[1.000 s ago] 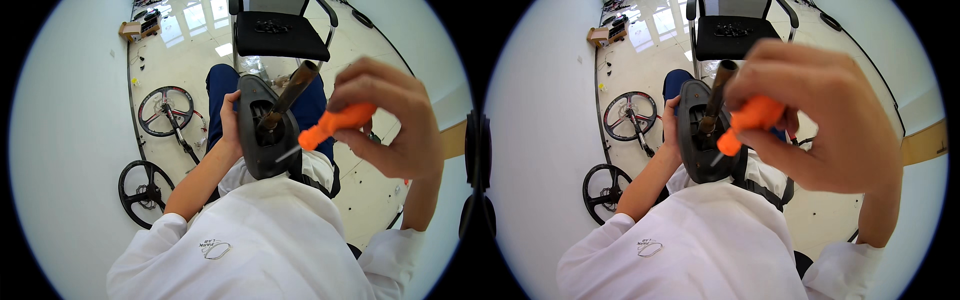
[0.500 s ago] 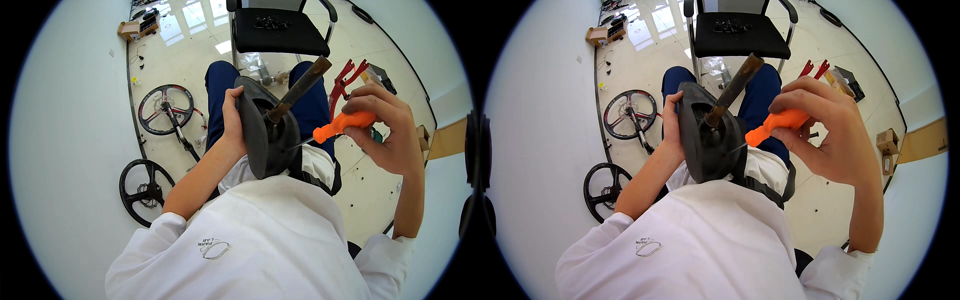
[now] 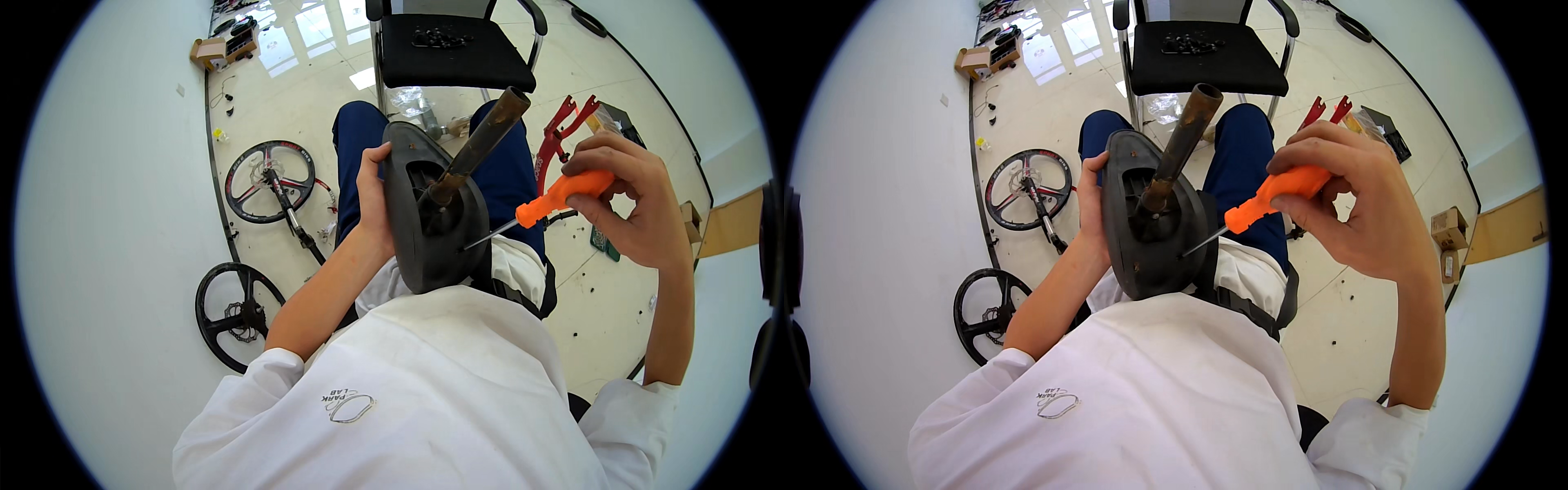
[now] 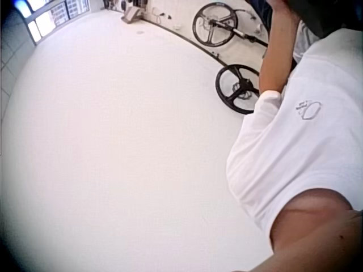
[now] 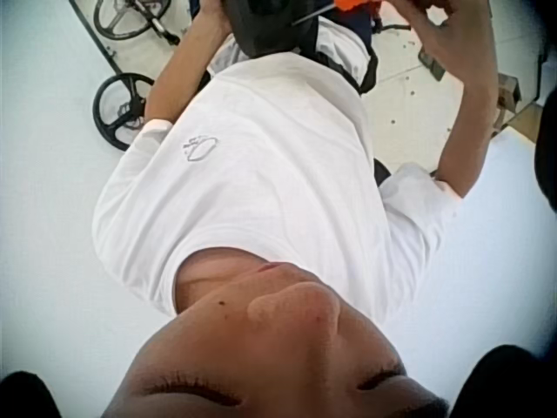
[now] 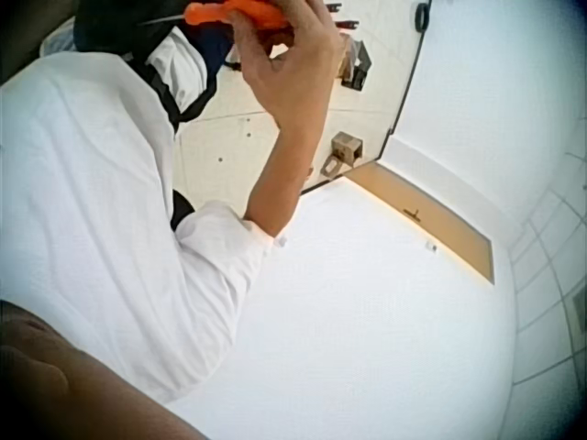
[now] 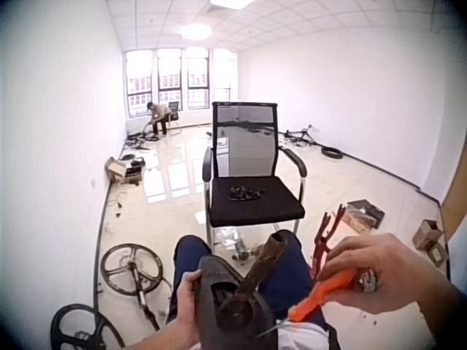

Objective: The person sits on a chair and uses a screwdriver to pry and separate a black plastic bicycle part held in a red bench vise. They repeatedly insert the screwdriver into slots and apply leverage to loosen the component.

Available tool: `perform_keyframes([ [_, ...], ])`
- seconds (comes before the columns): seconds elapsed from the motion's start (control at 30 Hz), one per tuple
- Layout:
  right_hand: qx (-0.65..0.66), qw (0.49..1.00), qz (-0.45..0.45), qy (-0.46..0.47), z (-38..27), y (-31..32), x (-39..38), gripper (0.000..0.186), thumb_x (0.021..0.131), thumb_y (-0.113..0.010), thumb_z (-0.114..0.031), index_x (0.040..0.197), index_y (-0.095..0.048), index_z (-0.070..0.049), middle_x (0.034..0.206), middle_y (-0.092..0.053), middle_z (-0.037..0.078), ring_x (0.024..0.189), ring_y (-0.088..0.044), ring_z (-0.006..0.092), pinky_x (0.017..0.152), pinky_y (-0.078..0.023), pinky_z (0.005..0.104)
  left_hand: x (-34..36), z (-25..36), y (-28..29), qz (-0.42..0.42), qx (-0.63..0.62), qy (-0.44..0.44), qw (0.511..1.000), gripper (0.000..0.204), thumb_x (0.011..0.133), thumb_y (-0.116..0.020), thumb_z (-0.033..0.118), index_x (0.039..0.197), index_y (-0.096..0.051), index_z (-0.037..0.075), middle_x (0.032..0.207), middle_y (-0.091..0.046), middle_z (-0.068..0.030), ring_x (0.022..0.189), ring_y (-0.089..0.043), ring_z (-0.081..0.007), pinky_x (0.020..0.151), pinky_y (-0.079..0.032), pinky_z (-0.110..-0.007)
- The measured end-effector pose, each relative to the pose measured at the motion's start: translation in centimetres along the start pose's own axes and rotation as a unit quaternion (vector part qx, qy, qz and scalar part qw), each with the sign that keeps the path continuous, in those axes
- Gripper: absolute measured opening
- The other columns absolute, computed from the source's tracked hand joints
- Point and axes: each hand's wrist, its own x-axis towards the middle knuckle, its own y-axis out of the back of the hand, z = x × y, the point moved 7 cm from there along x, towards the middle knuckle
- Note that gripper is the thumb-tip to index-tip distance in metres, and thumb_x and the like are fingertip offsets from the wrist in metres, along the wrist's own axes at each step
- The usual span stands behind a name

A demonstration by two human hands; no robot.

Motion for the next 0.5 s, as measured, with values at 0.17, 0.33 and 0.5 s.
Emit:
perform_keyframes([
  [0.17,-0.038,0.999,0.013,0.001,-0.5,-0.1,0.4,0.017,0.079,-0.079,-0.006,0.092,-0.07,-0.001,0.08,-0.064,0.008,0.064,-0.06,0.0154,0.051,-0.046,0.0233,-0.3,0.0,-0.4,0.014,0.01,-0.002,1.0,0.066,0.089,-0.044,0.058,0.123,-0.062,0.004,0.115,-0.068,-0.0169,0.103,-0.067,-0.0307,0.095,-0.053,-0.046],
  [0.33,-0.104,0.992,-0.054,-0.052,-0.1,-0.9,1.0,0.014,0.081,-0.076,-0.009,0.09,-0.067,-0.002,0.07,-0.063,0.008,0.059,-0.059,0.0157,0.051,-0.044,0.0253,-0.6,0.0,-1.3,0.029,0.022,-0.016,0.999,0.067,0.087,-0.044,0.059,0.12,-0.063,0.004,0.11,-0.069,-0.0154,0.1,-0.068,-0.0284,0.091,-0.054,-0.042],
  [0.5,-0.104,0.99,-0.072,-0.067,-0.1,-2.0,1.3,0.013,0.082,-0.074,-0.008,0.087,-0.062,-0.004,0.07,-0.061,0.007,0.058,-0.056,0.0168,0.052,-0.042,0.0272,-0.4,-0.2,-0.9,0.038,0.033,-0.014,0.999,0.069,0.087,-0.044,0.06,0.124,-0.061,0.004,0.114,-0.069,-0.0159,0.102,-0.068,-0.029,0.093,-0.053,-0.042],
])
